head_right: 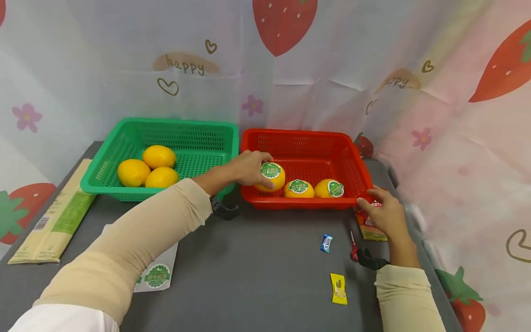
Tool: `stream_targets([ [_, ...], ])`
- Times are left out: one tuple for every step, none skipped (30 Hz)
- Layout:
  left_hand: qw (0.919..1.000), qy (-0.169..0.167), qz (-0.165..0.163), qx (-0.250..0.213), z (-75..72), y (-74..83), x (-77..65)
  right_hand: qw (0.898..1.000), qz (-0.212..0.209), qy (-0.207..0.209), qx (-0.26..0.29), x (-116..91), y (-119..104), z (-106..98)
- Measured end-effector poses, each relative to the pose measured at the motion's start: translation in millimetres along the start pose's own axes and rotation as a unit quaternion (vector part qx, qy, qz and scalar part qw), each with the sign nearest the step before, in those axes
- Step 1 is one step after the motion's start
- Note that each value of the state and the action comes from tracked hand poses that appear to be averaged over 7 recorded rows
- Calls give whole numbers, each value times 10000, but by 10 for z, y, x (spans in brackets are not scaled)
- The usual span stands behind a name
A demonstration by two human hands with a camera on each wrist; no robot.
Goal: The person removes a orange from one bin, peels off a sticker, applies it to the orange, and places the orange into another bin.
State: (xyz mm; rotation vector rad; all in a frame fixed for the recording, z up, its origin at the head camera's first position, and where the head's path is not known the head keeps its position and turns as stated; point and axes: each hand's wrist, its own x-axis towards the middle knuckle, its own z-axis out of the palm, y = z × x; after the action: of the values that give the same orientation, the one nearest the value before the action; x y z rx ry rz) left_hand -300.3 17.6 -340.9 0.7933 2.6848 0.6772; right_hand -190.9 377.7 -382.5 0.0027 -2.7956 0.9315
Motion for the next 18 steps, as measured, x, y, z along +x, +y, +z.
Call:
stream_targets([
  [9997,-129,-50,211,47,-1,29,10000,-16,-19,-13,-2,2,4],
  [9987,-248,-112,436,95,-1,51,10000,-13,-50,-7,-4,4,7],
  [9973,-369,-152,619,139,1,72,10000,-16,-77,-12,-6,2,7],
  [9954,-459,-173,819,183,1,93,9999,-5,-109,-21,-6,2,7],
  [9936,-528,-186,979,221,3,110,9999,13,-135,-25,-6,-1,2],
  [9918,-572,-199,1127,256,4,123,9999,32,-160,-16,-4,-5,-4],
  [9901,-596,-206,1253,281,7,133,9998,56,-182,-29,-2,-9,-12],
  [9885,-601,-216,1372,300,8,143,9998,76,-198,-25,3,-13,-19],
  [9871,-598,-233,1469,313,7,152,9997,86,-213,-25,9,-15,-27],
  [9862,-581,-257,1527,321,3,159,9997,96,-222,-32,14,-16,-34],
  [9861,-565,-296,1535,321,3,159,9997,97,-229,-38,19,-15,-39],
  [9864,-558,-330,1510,318,-4,157,9996,97,-243,-40,23,-14,-42],
  [9877,-539,-341,1428,312,-19,152,9996,92,-251,-50,25,-13,-44],
  [9901,-506,-339,1266,302,-37,138,9996,95,-265,-57,25,-11,-46],
  [9928,-436,-323,1065,285,-60,118,9995,109,-283,-57,22,-10,-48],
  [9956,-321,-276,836,264,-88,90,9995,125,-301,-58,19,-8,-49],
  [9979,-179,-214,589,236,-121,55,9994,143,-322,-48,16,-5,-52],
  [9992,-12,-118,383,200,-161,15,9993,164,-338,-58,14,-3,-57],
])
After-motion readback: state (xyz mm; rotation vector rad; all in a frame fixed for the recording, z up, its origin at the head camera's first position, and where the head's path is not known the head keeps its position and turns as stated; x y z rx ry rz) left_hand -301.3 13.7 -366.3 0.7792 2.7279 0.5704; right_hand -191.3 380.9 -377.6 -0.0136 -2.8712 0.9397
